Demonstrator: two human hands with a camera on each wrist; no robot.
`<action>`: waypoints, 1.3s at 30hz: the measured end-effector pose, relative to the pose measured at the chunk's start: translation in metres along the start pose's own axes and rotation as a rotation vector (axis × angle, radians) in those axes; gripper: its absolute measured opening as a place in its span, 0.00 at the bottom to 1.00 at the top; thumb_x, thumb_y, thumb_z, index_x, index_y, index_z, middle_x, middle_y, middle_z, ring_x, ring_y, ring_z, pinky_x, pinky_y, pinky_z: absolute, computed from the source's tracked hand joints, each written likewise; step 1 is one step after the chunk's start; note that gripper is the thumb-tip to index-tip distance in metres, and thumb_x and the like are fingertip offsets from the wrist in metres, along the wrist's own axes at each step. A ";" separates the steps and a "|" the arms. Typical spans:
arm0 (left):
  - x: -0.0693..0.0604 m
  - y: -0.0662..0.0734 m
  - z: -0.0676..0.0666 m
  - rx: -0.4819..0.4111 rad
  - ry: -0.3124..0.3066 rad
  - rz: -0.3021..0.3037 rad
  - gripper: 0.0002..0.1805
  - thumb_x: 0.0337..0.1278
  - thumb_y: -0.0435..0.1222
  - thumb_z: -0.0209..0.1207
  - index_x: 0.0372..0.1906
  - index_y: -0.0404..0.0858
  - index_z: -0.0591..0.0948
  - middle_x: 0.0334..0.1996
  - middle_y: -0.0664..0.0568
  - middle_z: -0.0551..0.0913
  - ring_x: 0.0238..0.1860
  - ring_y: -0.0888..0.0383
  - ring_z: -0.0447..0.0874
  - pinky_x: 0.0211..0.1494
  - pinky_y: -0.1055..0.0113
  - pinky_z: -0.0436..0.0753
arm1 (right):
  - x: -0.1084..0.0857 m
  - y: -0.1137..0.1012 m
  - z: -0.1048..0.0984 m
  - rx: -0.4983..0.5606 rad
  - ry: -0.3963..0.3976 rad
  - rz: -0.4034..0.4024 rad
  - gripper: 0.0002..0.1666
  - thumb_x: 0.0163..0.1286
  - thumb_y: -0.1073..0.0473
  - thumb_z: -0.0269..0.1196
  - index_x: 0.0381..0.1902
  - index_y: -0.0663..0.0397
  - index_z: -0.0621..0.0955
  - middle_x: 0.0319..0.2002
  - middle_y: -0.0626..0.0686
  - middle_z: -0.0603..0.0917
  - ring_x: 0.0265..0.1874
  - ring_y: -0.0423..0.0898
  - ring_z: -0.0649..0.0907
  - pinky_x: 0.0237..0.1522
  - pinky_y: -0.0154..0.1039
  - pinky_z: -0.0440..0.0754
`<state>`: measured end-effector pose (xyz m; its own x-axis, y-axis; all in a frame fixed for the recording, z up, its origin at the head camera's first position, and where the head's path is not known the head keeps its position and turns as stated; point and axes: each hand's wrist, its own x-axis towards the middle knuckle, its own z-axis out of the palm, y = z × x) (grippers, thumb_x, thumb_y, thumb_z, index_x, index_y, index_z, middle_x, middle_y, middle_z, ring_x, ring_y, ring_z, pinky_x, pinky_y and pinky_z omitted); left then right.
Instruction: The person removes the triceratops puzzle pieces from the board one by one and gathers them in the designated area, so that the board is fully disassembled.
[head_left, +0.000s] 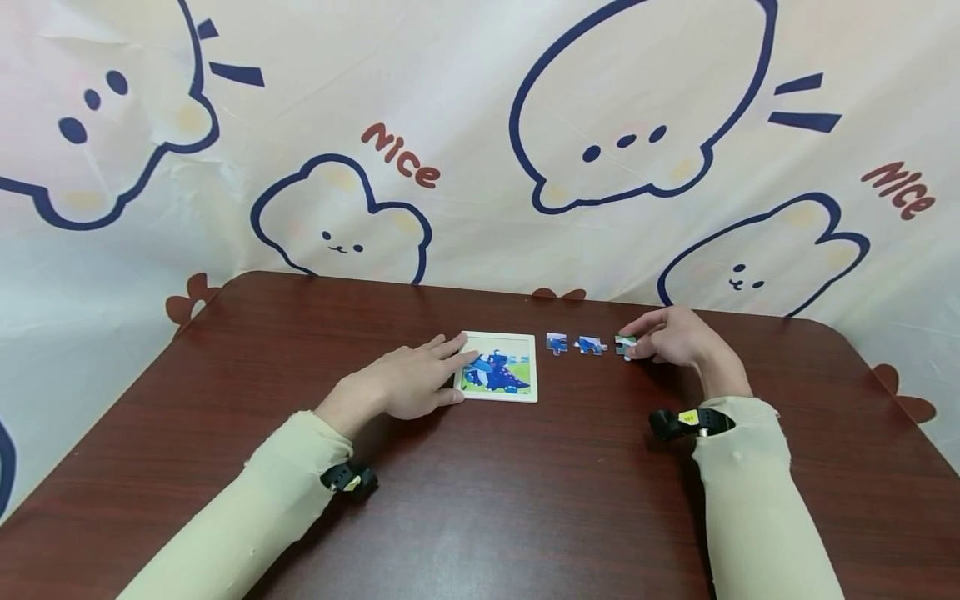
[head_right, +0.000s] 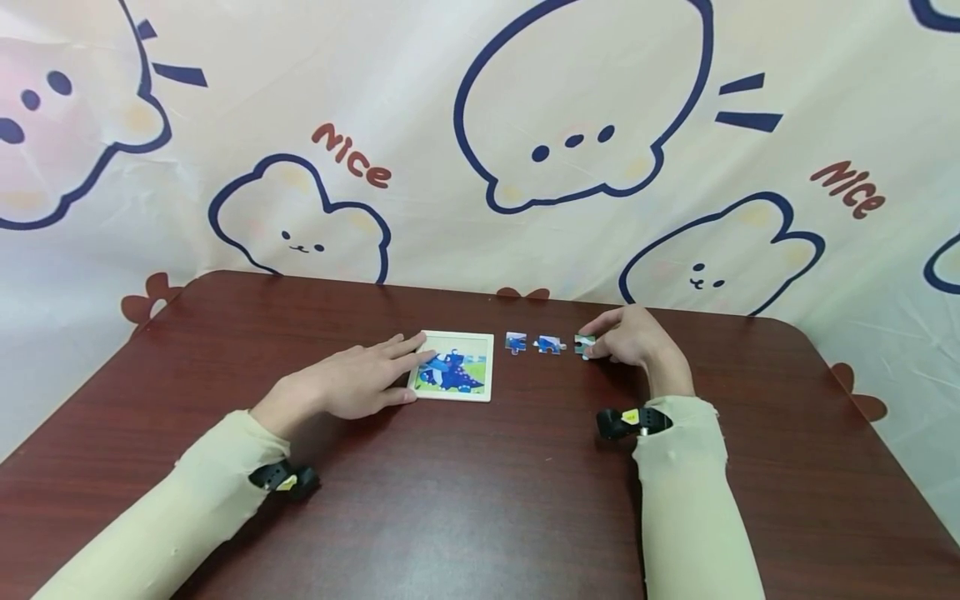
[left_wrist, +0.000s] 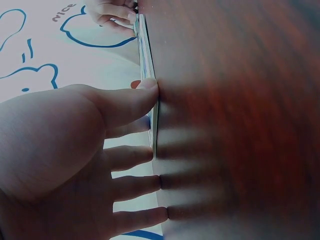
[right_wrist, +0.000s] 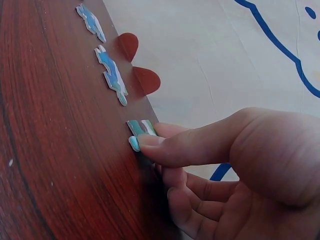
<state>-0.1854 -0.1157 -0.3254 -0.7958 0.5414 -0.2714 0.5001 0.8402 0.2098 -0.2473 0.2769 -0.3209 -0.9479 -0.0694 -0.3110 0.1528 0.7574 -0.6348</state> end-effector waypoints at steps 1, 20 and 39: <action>0.000 0.000 0.000 0.000 0.000 0.000 0.38 0.79 0.50 0.57 0.86 0.48 0.59 0.88 0.46 0.49 0.87 0.39 0.49 0.81 0.31 0.62 | 0.000 0.000 0.000 0.001 0.000 -0.001 0.20 0.72 0.61 0.69 0.61 0.55 0.87 0.47 0.56 0.90 0.47 0.53 0.83 0.45 0.36 0.83; 0.000 0.000 0.001 -0.003 0.006 -0.004 0.39 0.78 0.51 0.57 0.86 0.49 0.59 0.88 0.46 0.49 0.88 0.40 0.49 0.82 0.31 0.61 | 0.001 0.005 -0.001 0.046 -0.008 0.003 0.22 0.71 0.59 0.71 0.62 0.55 0.87 0.48 0.52 0.91 0.49 0.52 0.81 0.46 0.36 0.84; 0.000 -0.004 -0.002 -0.031 -0.010 0.001 0.40 0.79 0.49 0.58 0.86 0.48 0.57 0.88 0.46 0.48 0.88 0.41 0.48 0.83 0.33 0.61 | 0.000 -0.034 0.012 0.080 0.109 -0.118 0.26 0.73 0.50 0.71 0.65 0.51 0.84 0.48 0.59 0.87 0.47 0.57 0.83 0.51 0.44 0.84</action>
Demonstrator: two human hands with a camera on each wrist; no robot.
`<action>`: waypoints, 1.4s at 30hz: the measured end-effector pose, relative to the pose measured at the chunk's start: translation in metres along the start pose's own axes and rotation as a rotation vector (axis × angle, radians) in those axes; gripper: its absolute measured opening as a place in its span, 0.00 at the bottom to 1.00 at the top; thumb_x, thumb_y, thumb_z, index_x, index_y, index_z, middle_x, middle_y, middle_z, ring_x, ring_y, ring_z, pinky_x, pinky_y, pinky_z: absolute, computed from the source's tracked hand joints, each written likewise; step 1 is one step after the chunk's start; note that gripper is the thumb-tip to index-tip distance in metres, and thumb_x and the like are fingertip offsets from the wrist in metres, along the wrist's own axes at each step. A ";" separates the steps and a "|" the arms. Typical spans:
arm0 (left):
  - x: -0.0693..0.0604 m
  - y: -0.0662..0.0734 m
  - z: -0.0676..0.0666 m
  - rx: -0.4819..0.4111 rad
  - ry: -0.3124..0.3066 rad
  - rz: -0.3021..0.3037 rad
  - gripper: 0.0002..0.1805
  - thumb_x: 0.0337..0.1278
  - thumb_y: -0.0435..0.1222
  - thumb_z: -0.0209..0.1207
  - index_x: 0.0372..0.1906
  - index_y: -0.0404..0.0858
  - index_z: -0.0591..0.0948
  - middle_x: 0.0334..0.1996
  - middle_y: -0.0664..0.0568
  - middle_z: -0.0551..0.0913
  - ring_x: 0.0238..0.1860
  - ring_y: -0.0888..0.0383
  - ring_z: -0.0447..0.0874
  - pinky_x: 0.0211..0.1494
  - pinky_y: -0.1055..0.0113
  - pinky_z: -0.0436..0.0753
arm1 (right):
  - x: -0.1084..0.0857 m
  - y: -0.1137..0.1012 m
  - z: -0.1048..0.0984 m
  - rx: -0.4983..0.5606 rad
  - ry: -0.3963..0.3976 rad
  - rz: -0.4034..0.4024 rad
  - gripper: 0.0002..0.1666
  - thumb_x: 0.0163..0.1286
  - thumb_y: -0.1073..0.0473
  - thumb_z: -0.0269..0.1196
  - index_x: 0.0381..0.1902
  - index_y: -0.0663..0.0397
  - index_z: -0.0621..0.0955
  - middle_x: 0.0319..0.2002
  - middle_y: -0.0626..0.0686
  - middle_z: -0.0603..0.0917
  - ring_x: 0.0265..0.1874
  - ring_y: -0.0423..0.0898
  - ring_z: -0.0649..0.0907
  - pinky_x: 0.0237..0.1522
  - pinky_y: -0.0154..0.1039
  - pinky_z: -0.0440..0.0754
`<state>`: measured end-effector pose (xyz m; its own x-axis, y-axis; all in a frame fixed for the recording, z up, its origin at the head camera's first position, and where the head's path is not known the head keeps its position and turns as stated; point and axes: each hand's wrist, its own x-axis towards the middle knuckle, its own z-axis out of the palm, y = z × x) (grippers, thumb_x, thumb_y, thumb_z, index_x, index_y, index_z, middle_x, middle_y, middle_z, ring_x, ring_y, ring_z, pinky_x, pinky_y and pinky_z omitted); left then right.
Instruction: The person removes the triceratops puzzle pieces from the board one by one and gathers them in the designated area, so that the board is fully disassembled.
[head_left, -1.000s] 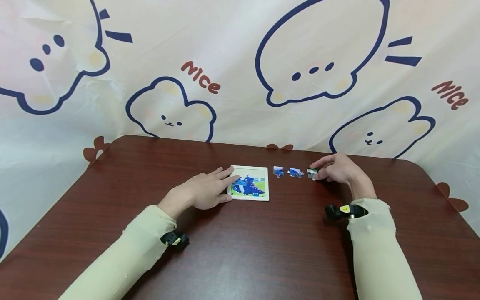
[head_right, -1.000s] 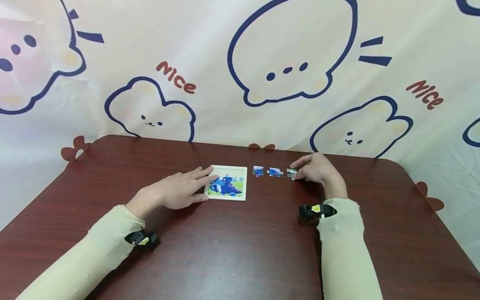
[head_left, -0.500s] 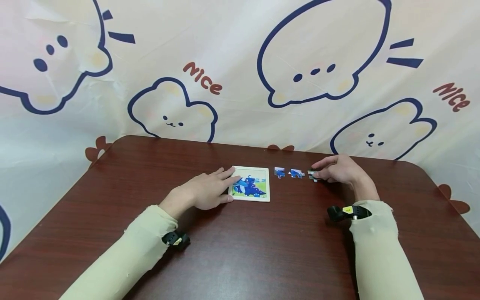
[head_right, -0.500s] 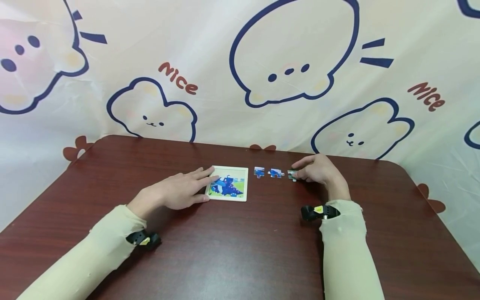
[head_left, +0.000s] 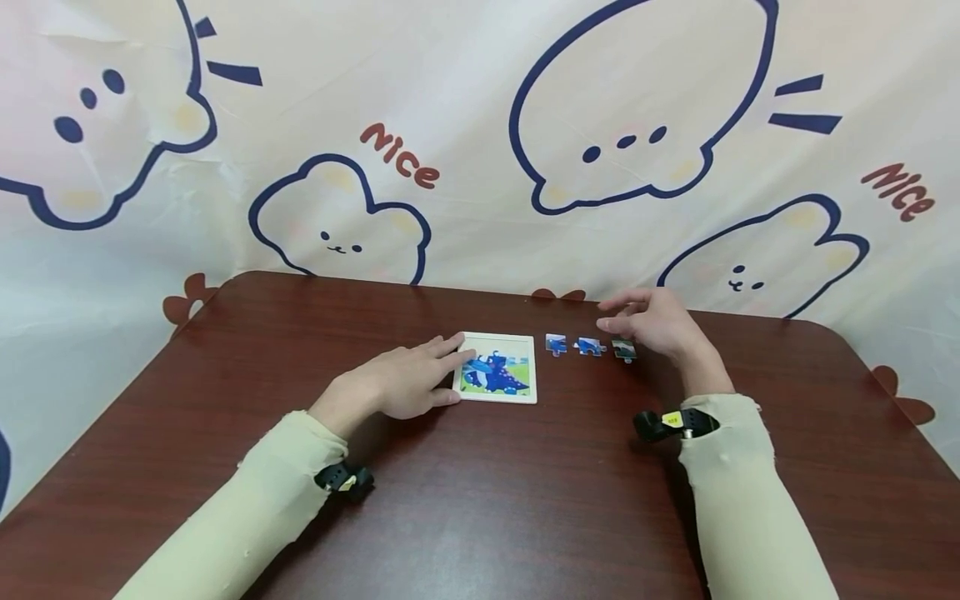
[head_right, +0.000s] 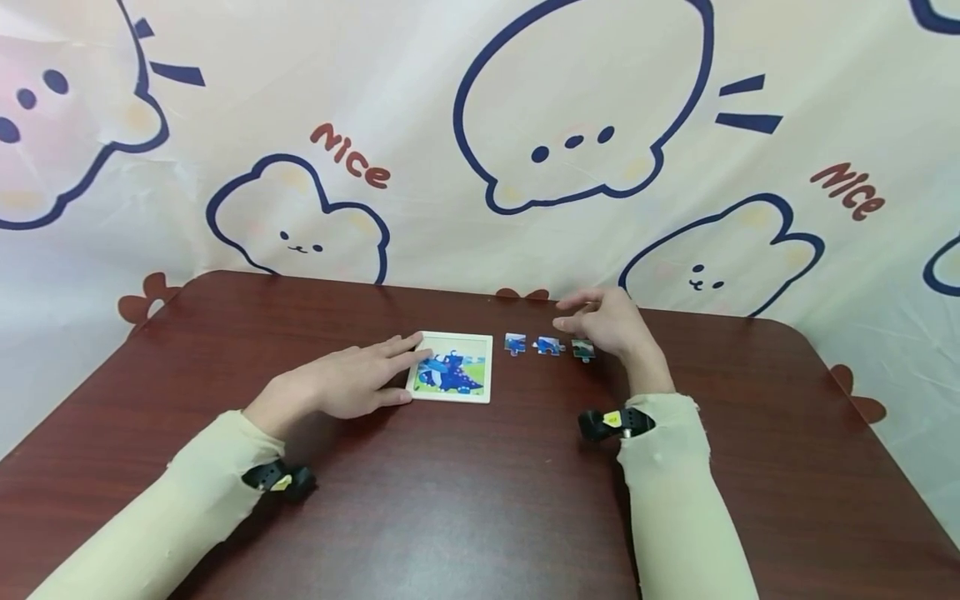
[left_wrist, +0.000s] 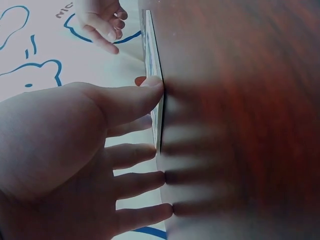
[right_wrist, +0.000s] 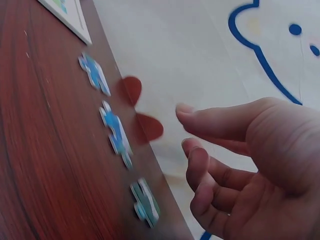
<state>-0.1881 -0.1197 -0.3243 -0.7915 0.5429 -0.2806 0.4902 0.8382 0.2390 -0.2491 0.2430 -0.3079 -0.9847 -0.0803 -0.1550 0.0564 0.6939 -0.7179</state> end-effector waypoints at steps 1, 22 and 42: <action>-0.001 0.000 -0.001 -0.001 -0.003 0.000 0.39 0.79 0.49 0.58 0.86 0.48 0.57 0.88 0.46 0.48 0.88 0.41 0.49 0.83 0.34 0.61 | 0.001 -0.003 0.002 0.001 0.000 -0.012 0.25 0.73 0.50 0.71 0.65 0.51 0.85 0.47 0.60 0.88 0.47 0.57 0.84 0.50 0.45 0.84; -0.009 0.009 -0.013 -0.012 -0.143 0.026 0.35 0.80 0.45 0.57 0.84 0.60 0.61 0.88 0.46 0.49 0.87 0.39 0.52 0.83 0.37 0.63 | -0.001 -0.060 0.084 0.015 -0.163 -0.164 0.26 0.70 0.56 0.74 0.64 0.52 0.84 0.46 0.57 0.87 0.39 0.52 0.86 0.42 0.39 0.90; -0.010 0.008 -0.011 -0.009 -0.150 0.031 0.35 0.80 0.45 0.57 0.84 0.64 0.60 0.88 0.46 0.47 0.87 0.37 0.49 0.82 0.35 0.65 | -0.007 -0.079 0.125 -0.121 -0.282 -0.239 0.17 0.74 0.64 0.67 0.59 0.48 0.87 0.59 0.53 0.87 0.55 0.51 0.86 0.66 0.55 0.83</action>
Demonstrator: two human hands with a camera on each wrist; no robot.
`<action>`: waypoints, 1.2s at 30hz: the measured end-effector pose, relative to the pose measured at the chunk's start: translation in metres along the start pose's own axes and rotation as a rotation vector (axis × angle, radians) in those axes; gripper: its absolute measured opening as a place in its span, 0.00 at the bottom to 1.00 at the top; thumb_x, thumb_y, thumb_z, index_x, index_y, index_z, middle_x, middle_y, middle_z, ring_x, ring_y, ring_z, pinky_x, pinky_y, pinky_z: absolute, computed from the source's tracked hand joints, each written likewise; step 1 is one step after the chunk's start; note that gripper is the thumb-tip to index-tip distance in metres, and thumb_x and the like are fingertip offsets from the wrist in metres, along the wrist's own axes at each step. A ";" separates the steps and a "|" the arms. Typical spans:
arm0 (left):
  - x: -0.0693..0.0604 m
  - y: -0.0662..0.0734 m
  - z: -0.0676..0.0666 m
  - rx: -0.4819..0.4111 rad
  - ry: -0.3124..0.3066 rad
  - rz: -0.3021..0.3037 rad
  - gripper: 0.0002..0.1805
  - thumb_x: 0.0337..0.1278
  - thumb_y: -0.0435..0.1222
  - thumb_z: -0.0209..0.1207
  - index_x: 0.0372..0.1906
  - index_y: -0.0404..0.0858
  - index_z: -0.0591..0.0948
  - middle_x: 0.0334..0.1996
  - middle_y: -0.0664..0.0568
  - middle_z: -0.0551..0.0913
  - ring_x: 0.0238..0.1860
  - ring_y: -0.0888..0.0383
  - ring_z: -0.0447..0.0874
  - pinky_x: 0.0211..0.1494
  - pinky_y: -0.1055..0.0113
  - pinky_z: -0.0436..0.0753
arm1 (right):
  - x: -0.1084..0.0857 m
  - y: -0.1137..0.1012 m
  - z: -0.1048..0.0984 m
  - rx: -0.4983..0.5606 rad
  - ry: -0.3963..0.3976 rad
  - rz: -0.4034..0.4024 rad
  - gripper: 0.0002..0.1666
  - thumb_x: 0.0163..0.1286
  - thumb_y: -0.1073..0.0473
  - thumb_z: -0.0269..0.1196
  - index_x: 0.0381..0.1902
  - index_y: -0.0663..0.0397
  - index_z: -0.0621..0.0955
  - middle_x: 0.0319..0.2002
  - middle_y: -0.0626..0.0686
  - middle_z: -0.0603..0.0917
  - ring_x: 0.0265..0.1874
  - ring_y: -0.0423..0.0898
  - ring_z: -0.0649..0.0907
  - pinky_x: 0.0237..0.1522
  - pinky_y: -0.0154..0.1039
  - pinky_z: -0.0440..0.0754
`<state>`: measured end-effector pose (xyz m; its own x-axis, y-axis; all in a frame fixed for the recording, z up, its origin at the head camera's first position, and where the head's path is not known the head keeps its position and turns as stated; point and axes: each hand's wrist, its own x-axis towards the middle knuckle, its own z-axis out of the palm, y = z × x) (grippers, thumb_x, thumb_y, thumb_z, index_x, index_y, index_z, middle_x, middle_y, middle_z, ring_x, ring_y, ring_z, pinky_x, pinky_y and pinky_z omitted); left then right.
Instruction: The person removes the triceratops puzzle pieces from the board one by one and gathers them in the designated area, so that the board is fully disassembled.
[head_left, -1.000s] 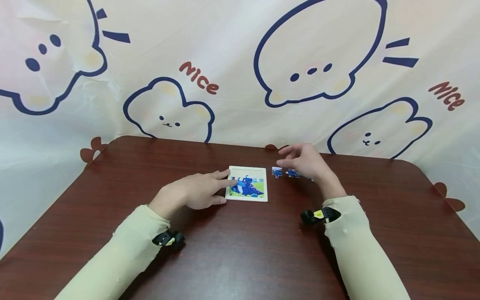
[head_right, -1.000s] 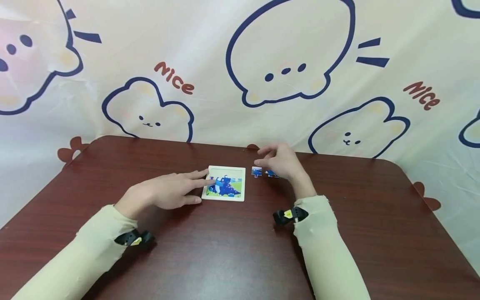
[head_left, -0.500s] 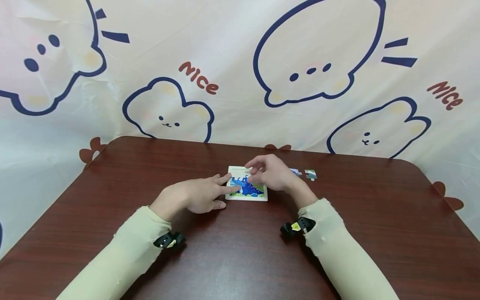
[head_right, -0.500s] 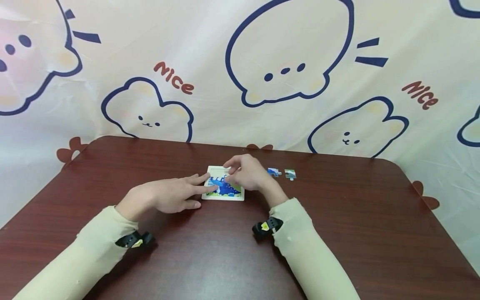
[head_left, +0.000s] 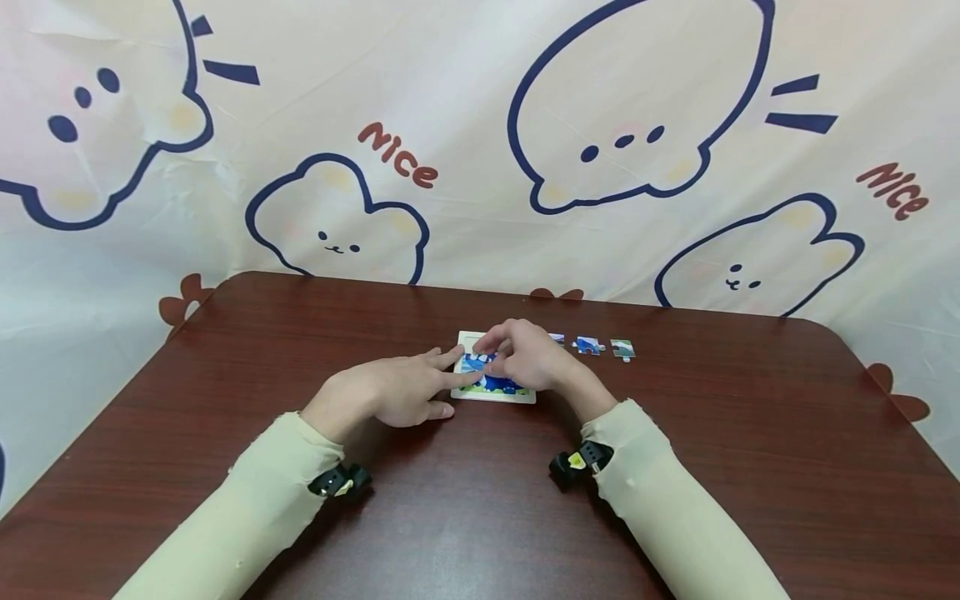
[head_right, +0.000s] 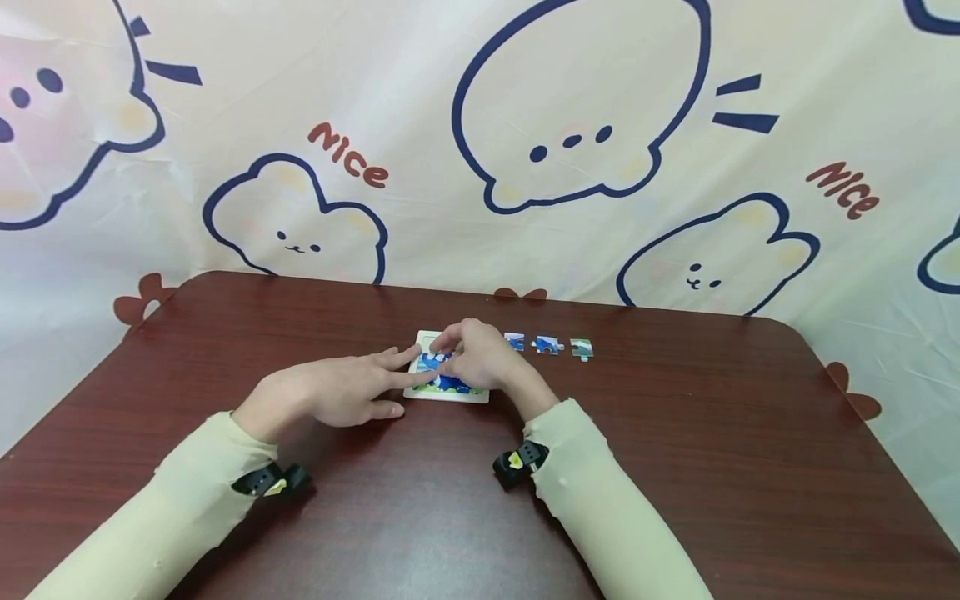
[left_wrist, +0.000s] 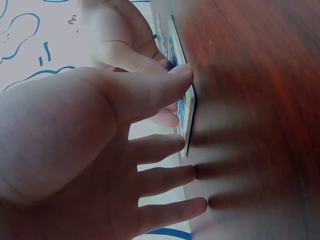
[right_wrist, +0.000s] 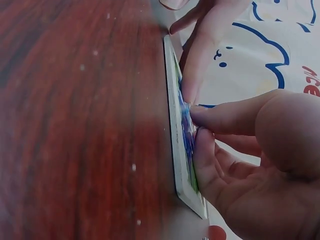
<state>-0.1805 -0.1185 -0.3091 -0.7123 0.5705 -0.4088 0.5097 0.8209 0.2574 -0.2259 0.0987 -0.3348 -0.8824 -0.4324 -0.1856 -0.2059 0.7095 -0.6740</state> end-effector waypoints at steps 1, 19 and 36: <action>0.000 0.000 0.000 0.000 0.001 0.000 0.35 0.80 0.45 0.57 0.84 0.64 0.60 0.88 0.46 0.47 0.87 0.37 0.49 0.82 0.36 0.65 | 0.000 0.000 0.001 -0.010 0.001 0.000 0.17 0.74 0.63 0.67 0.58 0.48 0.88 0.59 0.53 0.87 0.56 0.51 0.86 0.65 0.55 0.83; 0.001 -0.003 0.003 0.018 0.087 0.043 0.30 0.77 0.40 0.61 0.78 0.59 0.71 0.86 0.42 0.56 0.83 0.34 0.61 0.79 0.38 0.71 | 0.005 -0.007 0.006 -0.094 0.005 0.007 0.11 0.72 0.60 0.71 0.51 0.47 0.88 0.55 0.53 0.85 0.50 0.49 0.82 0.59 0.49 0.84; 0.002 -0.001 0.000 0.006 0.052 0.039 0.31 0.75 0.42 0.63 0.79 0.55 0.71 0.86 0.39 0.55 0.85 0.33 0.55 0.80 0.37 0.68 | 0.004 -0.008 0.006 -0.088 0.046 -0.043 0.15 0.68 0.63 0.74 0.50 0.48 0.82 0.48 0.53 0.83 0.46 0.49 0.81 0.51 0.42 0.84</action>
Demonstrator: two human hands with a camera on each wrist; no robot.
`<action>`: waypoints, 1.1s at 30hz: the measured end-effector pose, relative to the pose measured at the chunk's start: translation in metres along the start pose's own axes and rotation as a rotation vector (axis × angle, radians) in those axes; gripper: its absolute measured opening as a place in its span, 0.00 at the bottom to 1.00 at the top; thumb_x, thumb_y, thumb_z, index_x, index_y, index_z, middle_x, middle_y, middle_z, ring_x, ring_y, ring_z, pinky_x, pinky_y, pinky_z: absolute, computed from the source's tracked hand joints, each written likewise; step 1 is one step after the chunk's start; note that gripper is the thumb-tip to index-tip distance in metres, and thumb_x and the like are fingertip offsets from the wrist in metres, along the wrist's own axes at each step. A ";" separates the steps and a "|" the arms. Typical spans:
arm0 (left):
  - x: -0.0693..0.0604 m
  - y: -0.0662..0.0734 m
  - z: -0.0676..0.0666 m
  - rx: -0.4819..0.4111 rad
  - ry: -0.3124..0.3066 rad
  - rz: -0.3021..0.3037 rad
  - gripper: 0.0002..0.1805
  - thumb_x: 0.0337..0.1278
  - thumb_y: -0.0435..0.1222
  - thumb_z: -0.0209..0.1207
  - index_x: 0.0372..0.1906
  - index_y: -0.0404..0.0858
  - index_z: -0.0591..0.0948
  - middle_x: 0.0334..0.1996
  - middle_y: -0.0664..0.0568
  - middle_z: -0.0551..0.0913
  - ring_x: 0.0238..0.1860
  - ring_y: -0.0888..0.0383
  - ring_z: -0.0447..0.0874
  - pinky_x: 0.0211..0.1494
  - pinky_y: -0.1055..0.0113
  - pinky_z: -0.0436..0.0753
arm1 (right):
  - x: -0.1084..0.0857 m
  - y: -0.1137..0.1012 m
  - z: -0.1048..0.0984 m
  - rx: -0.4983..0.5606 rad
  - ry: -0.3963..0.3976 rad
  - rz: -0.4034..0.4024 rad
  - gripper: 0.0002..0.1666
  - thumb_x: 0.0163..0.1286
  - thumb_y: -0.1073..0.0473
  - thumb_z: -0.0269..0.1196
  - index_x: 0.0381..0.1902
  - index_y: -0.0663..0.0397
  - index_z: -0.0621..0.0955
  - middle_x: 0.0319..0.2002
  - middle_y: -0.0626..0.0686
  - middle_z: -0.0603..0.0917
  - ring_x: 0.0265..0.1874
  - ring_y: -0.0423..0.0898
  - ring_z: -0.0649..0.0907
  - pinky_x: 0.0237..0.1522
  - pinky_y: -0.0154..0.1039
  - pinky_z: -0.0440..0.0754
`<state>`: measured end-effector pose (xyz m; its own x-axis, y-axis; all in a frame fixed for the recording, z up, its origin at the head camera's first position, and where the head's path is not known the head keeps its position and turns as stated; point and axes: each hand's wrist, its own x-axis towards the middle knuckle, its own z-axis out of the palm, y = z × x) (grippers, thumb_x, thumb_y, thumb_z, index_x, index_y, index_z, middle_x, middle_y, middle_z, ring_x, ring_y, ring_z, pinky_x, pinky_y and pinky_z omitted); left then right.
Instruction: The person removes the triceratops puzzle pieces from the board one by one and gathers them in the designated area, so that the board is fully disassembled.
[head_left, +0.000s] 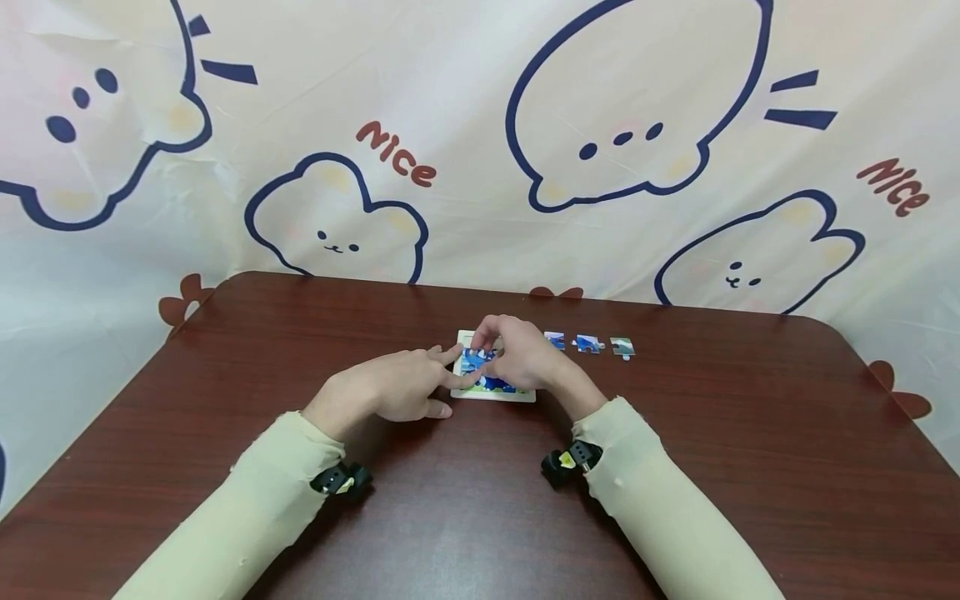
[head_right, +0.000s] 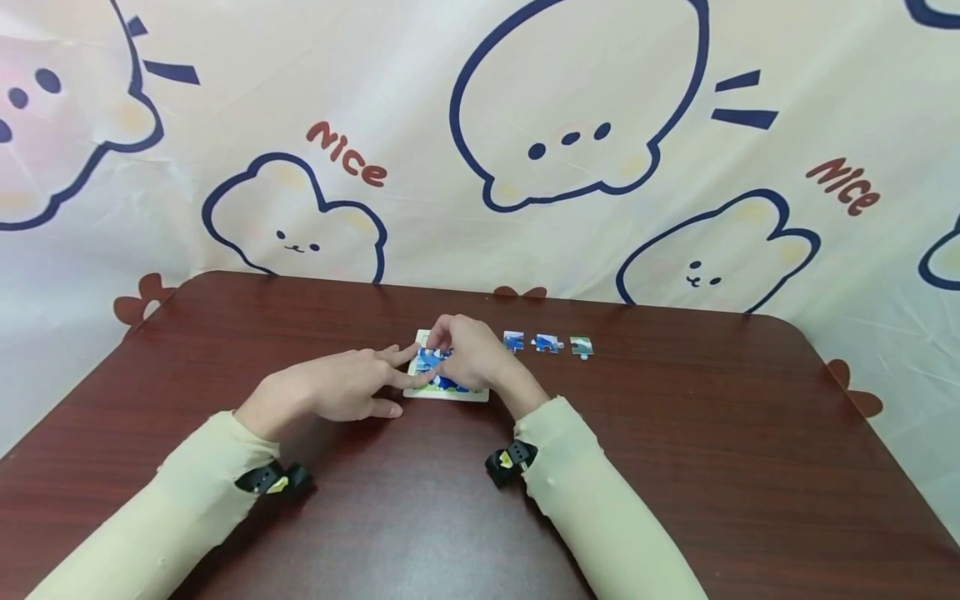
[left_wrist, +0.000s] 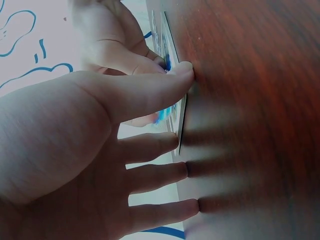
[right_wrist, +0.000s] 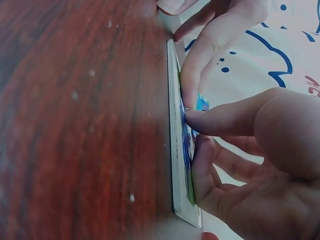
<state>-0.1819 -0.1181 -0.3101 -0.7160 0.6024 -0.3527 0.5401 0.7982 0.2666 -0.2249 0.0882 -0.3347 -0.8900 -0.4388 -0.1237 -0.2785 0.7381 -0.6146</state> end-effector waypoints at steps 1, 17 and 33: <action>0.000 0.000 0.000 -0.002 -0.002 -0.004 0.31 0.75 0.42 0.63 0.79 0.55 0.71 0.86 0.40 0.55 0.85 0.34 0.55 0.80 0.37 0.68 | 0.000 0.000 0.000 0.005 -0.002 -0.004 0.16 0.68 0.63 0.74 0.49 0.48 0.81 0.47 0.53 0.83 0.44 0.49 0.81 0.50 0.42 0.83; 0.000 0.000 0.001 0.006 -0.020 -0.014 0.31 0.76 0.44 0.63 0.79 0.58 0.70 0.87 0.43 0.51 0.86 0.36 0.53 0.82 0.38 0.67 | -0.001 0.001 -0.003 0.062 -0.037 0.029 0.17 0.67 0.64 0.73 0.52 0.51 0.82 0.41 0.53 0.83 0.37 0.47 0.81 0.41 0.37 0.80; 0.000 -0.001 0.001 0.002 -0.013 -0.018 0.33 0.75 0.45 0.63 0.80 0.59 0.69 0.87 0.44 0.52 0.85 0.35 0.55 0.80 0.38 0.68 | 0.001 0.006 -0.004 0.104 -0.021 0.045 0.14 0.70 0.62 0.71 0.52 0.52 0.85 0.42 0.53 0.85 0.43 0.48 0.82 0.48 0.41 0.83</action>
<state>-0.1820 -0.1185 -0.3113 -0.7201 0.5875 -0.3691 0.5279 0.8092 0.2580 -0.2291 0.0943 -0.3353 -0.8930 -0.4174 -0.1685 -0.1981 0.7004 -0.6857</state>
